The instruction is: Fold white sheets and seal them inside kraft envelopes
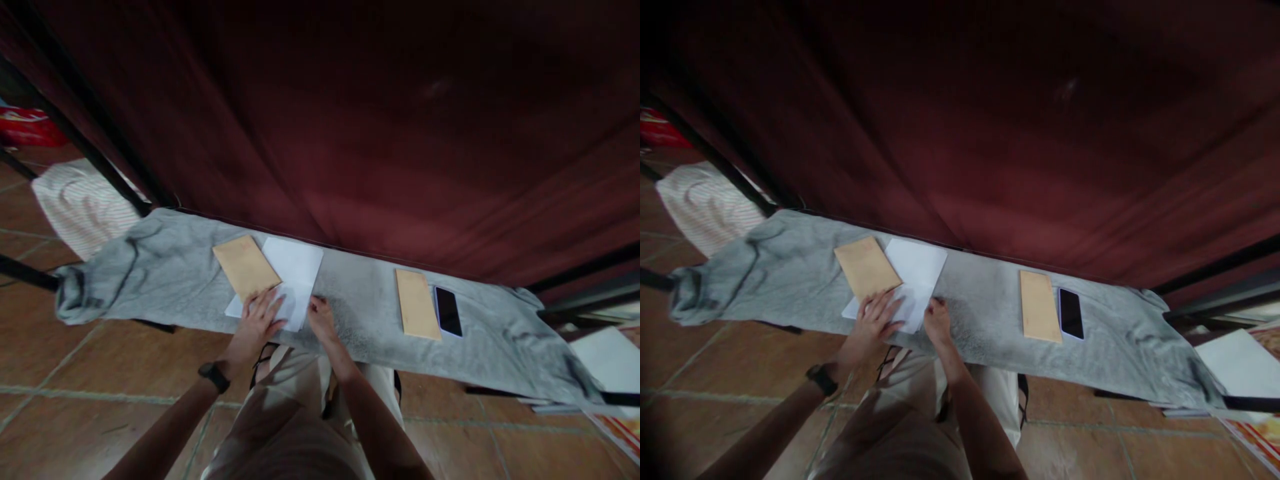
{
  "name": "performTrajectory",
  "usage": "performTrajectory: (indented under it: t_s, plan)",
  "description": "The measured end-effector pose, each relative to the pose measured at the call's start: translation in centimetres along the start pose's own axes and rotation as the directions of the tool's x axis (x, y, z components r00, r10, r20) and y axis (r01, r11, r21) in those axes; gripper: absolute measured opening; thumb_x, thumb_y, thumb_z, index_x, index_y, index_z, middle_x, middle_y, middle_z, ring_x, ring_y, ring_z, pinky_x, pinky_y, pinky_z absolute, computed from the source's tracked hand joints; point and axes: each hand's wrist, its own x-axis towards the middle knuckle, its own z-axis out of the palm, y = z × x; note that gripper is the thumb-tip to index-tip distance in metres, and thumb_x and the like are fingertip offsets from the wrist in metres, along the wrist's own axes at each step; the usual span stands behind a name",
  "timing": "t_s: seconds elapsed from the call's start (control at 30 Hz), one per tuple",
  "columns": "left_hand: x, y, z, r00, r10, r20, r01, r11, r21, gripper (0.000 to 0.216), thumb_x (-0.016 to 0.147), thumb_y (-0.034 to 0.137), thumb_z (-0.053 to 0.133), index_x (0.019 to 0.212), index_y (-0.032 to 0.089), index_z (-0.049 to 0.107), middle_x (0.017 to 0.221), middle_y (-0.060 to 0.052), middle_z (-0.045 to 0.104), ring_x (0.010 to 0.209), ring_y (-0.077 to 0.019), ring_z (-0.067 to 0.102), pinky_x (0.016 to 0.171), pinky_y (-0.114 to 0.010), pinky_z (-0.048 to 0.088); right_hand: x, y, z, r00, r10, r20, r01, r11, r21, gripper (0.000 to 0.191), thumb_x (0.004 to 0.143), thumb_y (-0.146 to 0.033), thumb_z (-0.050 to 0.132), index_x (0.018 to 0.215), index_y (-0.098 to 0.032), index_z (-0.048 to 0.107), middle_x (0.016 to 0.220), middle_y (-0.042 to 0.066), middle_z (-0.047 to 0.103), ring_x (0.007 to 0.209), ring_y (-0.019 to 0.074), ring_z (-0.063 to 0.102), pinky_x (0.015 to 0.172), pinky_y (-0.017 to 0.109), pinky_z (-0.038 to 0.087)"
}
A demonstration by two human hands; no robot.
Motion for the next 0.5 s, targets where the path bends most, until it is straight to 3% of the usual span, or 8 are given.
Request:
performTrajectory:
  t_s: [0.07,0.3,0.4,0.5]
  plan:
    - [-0.6,1.1,0.4,0.994,0.093,0.058,-0.09,0.995,-0.054,0.046,0.102,0.045,0.046,0.141,0.023,0.056,0.154,-0.011,0.051,0.142,-0.0285,0.046,0.12,-0.051,0.034,-0.1,0.1,0.1,1.0,0.013,0.006,-0.013,1.0,0.008,0.034,0.086,-0.011,0.049,0.1,-0.026,0.077,0.096,0.003,0.07,0.085,0.0166,0.064,0.084,0.027,0.052]
    - [0.0,1.9,0.1,0.986,0.105,0.132,-0.092,0.991,-0.097,0.056,0.098,0.057,0.05,0.14,0.021,0.059,0.148,-0.012,0.058,0.138,-0.0287,0.052,0.118,-0.05,0.038,0.2,0.2,0.1,0.999,0.041,0.021,-0.043,0.996,0.072,0.033,0.086,-0.017,0.048,0.102,-0.023,0.076,0.097,0.004,0.074,0.092,0.0185,0.068,0.088,0.031,0.054]
    - [0.1,1.8,0.0,0.981,0.135,0.138,-0.124,0.989,-0.082,0.06,0.096,0.059,0.052,0.141,0.019,0.058,0.145,-0.013,0.06,0.137,-0.0293,0.054,0.117,-0.05,0.039,0.3,0.0,0.4,0.999,0.016,0.035,-0.019,0.995,0.093,0.029,0.088,-0.021,0.048,0.099,-0.021,0.075,0.094,0.004,0.076,0.086,0.0176,0.069,0.08,0.028,0.055]
    - [0.0,1.9,0.3,0.985,0.135,0.109,-0.127,0.989,-0.074,0.052,0.1,0.052,0.047,0.136,0.017,0.062,0.141,-0.014,0.063,0.134,-0.0288,0.056,0.116,-0.049,0.042,0.3,-0.3,0.8,0.998,-0.027,0.054,0.022,0.996,0.087,0.026,0.091,-0.026,0.048,0.087,-0.021,0.073,0.076,0.002,0.073,0.069,0.016,0.066,0.065,0.024,0.053]
